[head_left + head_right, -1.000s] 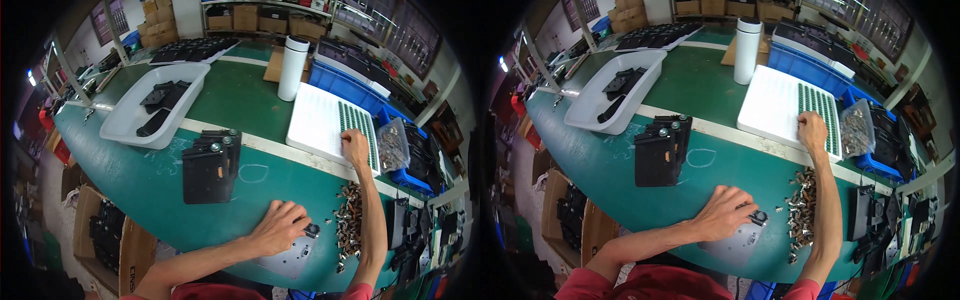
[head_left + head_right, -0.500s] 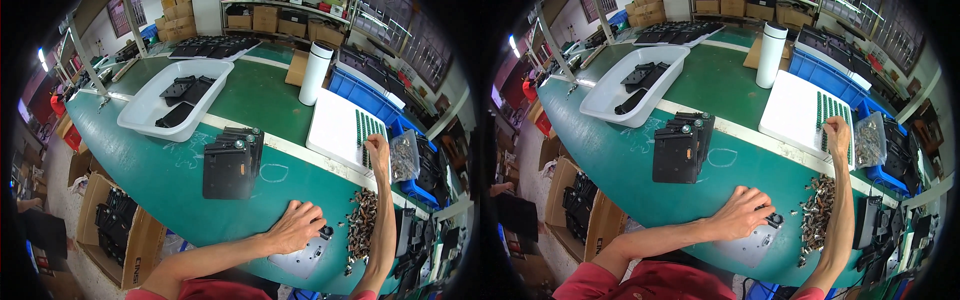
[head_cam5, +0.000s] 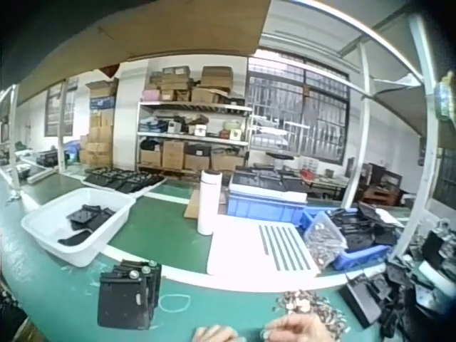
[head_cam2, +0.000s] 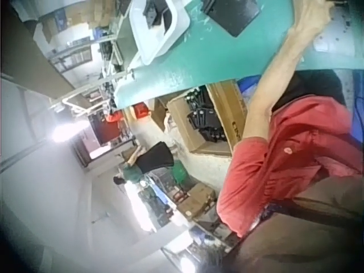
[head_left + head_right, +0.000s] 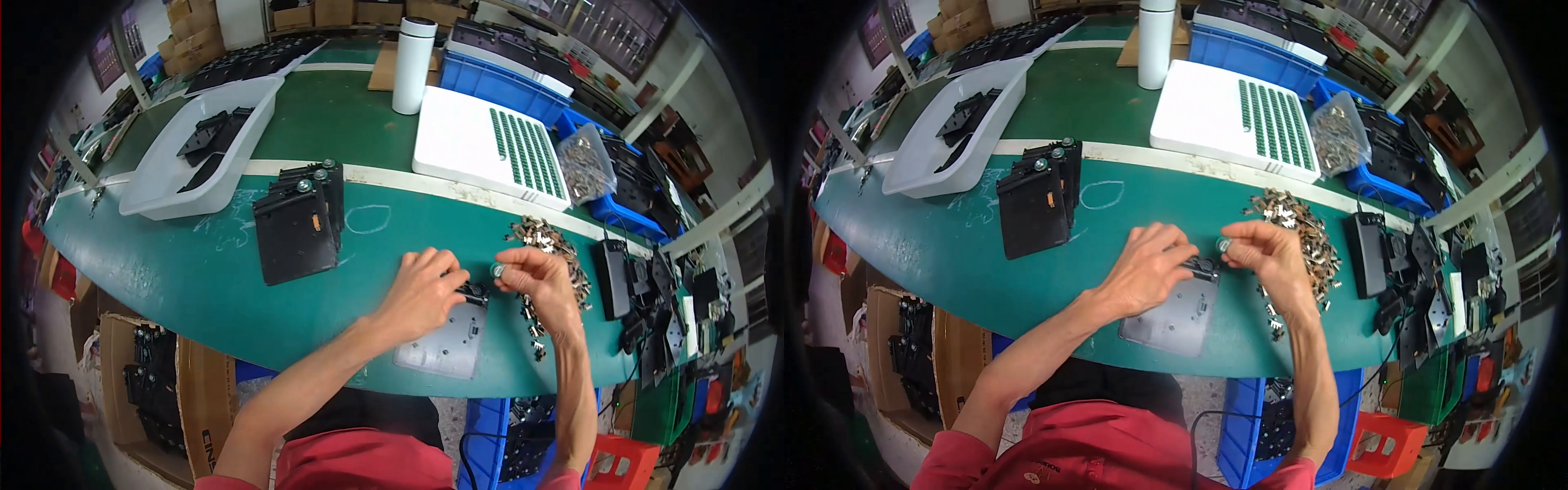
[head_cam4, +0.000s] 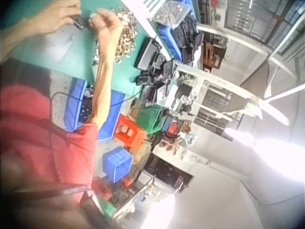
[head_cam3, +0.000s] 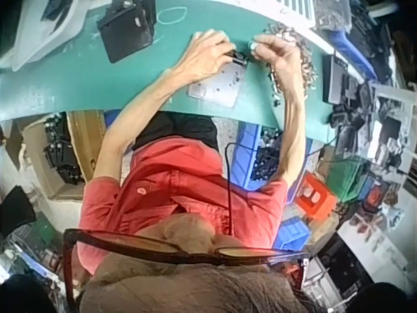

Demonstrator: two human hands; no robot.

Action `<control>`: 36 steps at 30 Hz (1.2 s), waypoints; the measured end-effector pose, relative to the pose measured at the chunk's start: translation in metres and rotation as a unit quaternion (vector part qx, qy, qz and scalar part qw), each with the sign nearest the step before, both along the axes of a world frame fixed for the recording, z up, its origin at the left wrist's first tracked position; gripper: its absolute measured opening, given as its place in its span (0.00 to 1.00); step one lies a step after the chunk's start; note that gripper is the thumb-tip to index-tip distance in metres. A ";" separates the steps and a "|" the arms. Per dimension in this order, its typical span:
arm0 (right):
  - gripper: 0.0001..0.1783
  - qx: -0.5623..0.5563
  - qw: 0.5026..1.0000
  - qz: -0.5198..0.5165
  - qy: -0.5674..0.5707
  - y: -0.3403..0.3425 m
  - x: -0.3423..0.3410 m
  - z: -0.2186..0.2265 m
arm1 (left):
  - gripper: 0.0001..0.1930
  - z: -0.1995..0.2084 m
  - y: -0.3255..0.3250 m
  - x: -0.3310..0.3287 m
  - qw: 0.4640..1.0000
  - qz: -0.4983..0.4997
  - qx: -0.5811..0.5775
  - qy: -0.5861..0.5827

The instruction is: The person assembles small electronic or plastic components by hand, taking plastic casings, metal connectors, and screws from component bins and joining them on a factory workbench.

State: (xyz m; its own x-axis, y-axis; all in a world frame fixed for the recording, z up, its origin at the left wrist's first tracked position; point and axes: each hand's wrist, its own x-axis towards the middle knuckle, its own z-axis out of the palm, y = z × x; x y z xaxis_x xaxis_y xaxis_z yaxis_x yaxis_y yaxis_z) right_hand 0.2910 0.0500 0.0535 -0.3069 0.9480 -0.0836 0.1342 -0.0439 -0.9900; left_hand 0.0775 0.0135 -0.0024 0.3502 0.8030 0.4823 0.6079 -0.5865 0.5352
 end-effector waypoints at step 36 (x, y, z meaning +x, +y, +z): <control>0.13 0.272 0.929 0.029 -0.247 -0.032 -0.021 -0.019 | 0.17 0.003 -0.003 -0.004 1.000 -0.010 0.001 0.013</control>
State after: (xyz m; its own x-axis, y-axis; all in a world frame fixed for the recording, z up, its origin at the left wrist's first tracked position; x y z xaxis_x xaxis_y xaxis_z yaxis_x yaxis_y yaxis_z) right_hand 0.2702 0.0176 0.0342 -0.4098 0.8744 0.2598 0.5657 0.4671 -0.6796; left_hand 0.0735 0.0107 0.0008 0.3782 0.7950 0.4743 0.6093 -0.5995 0.5190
